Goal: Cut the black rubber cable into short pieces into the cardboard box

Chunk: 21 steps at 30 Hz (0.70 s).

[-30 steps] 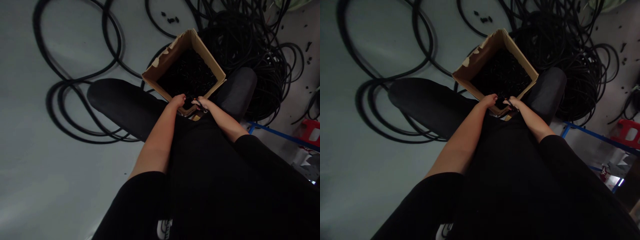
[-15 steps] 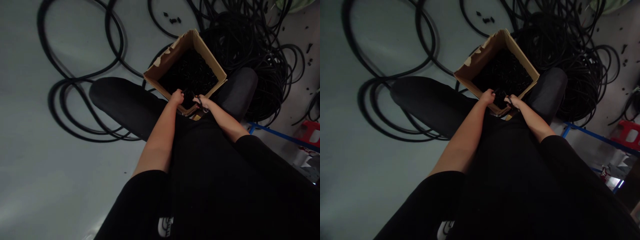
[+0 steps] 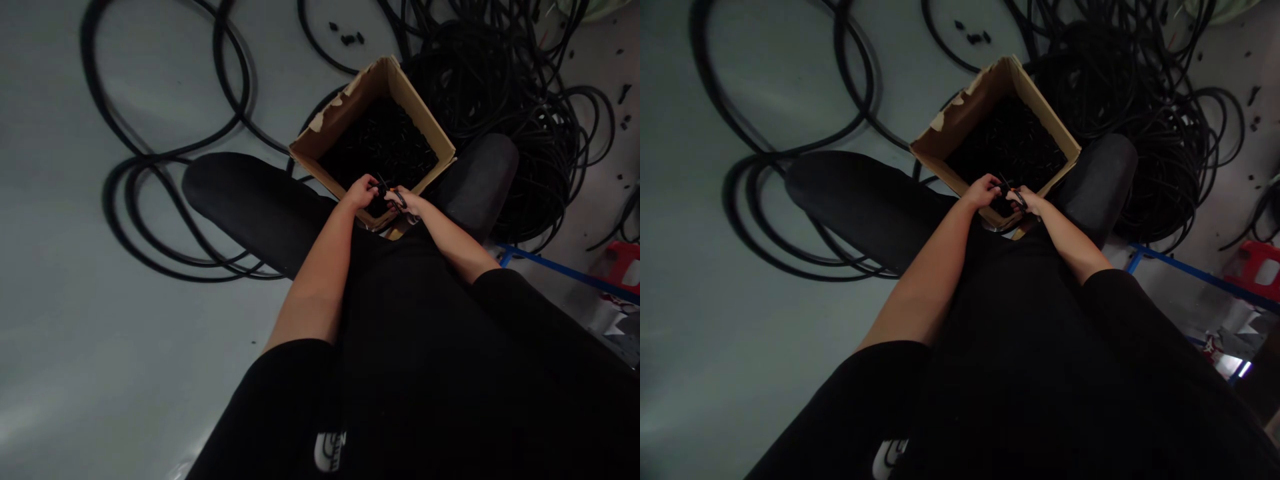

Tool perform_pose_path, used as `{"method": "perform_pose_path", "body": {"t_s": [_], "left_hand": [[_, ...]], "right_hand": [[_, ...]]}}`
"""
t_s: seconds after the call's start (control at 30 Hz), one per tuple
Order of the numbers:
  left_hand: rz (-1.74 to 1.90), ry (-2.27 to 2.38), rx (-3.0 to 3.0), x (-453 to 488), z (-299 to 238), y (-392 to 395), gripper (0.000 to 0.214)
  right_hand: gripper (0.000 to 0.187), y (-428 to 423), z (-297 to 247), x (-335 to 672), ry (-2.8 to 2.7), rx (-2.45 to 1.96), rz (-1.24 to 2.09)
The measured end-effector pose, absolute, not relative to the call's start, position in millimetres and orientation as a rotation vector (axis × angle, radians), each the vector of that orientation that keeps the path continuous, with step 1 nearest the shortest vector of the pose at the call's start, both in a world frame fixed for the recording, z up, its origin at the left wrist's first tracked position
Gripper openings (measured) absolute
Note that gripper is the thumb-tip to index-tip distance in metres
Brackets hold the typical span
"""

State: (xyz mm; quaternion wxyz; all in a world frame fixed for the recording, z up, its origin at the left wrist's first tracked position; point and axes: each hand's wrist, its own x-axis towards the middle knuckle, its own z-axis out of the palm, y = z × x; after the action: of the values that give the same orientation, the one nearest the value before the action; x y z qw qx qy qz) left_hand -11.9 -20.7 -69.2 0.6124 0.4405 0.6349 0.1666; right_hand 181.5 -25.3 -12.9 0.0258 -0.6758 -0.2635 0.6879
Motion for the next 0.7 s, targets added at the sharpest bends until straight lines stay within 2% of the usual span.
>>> {"method": "perform_pose_path", "body": {"t_s": [0.07,0.23,0.53,0.7], "left_hand": [[0.357,1.510,1.003,-11,-72,-19,0.024],[0.406,1.554,1.020,-12,-80,-17,0.023],[0.279,1.648,1.024,-11,-87,-20,0.022],[0.260,1.675,1.063,-12,-87,-20,0.022]], "right_hand": [[0.032,-25,-18,182,-0.830,-2.083,2.115],[0.045,-26,-28,183,-0.853,-2.012,2.074],[0.055,-29,-24,178,-0.996,-2.086,1.994],[0.048,-32,-23,177,-1.050,-2.097,1.971]]}}
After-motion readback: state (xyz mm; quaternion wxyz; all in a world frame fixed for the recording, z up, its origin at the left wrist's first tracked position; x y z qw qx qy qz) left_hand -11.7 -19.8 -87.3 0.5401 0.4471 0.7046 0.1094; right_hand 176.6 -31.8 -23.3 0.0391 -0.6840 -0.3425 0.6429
